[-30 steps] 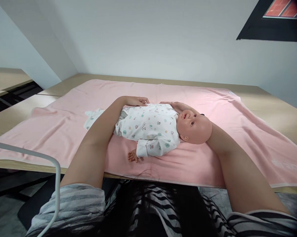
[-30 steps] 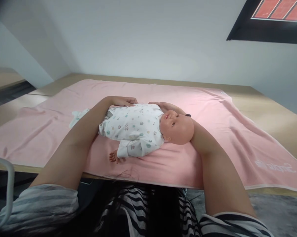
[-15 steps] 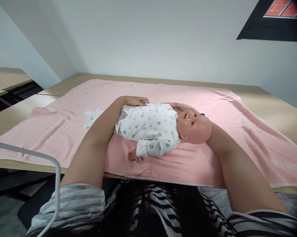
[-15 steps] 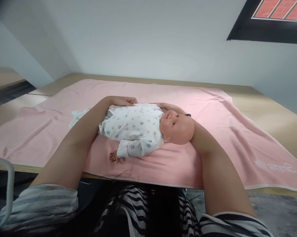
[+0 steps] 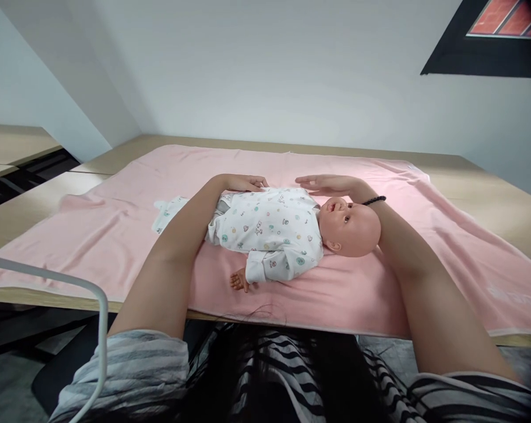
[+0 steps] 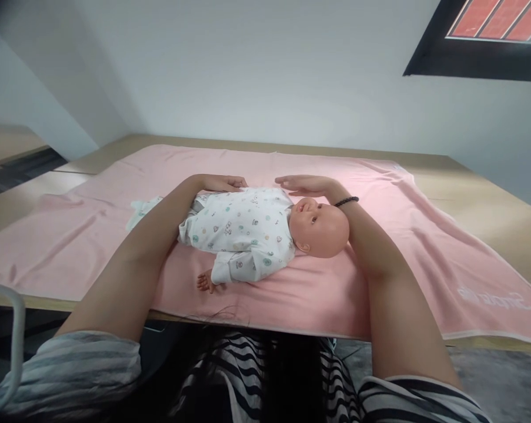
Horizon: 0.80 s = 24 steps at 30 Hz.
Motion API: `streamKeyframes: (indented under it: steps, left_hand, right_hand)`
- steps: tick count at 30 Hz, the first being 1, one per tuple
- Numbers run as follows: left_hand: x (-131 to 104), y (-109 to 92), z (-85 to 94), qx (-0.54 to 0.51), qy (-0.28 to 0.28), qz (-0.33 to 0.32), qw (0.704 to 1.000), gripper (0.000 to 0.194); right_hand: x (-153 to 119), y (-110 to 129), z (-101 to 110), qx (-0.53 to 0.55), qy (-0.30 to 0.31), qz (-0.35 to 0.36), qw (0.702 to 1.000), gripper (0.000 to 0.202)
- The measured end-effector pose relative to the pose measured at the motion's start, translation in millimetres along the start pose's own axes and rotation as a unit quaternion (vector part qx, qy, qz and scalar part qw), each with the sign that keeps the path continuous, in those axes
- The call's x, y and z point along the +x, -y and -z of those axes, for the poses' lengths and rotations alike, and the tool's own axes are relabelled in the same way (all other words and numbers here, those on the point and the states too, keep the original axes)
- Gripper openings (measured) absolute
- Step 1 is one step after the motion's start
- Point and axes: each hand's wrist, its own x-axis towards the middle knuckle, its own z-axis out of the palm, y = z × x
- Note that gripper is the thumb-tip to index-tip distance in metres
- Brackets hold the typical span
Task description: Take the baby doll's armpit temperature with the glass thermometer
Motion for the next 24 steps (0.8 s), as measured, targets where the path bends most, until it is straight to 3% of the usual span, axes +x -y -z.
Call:
streamKeyframes:
  steps: [3, 6, 9, 13, 18, 24]
  left_hand:
    - [11, 14, 7.8, 0.003, 0.010, -0.006, 1.000, 0.049]
    - [10, 14, 6.8, 0.005, 0.009, -0.007, 1.000, 0.050]
    - [-2, 0, -0.8, 0.006, -0.003, 0.008, 1.000, 0.048]
    - [-11, -13, -6.4, -0.017, 0.002, 0.028, 0.999, 0.051]
    - [-3, -5, -1.3, 0.012, 0.002, 0.007, 1.000, 0.045]
    - [-7, -10, -5.3, 0.008, -0.005, 0.033, 0.999, 0.041]
  right_hand:
    - [-8, 19, 36, -0.036, -0.008, -0.043, 0.998, 0.076]
    - [-31, 50, 46, -0.162, -0.039, -0.050, 0.985, 0.083]
    - [-52, 85, 28, -0.270, -0.063, 0.027, 0.960, 0.082]
    - [-59, 118, -15, -0.328, -0.031, 0.132, 0.935, 0.063]
    - [-54, 123, -55, -0.374, -0.015, 0.119, 0.920, 0.034]
    - [-51, 119, -59, -0.386, 0.017, 0.079, 0.919, 0.034]
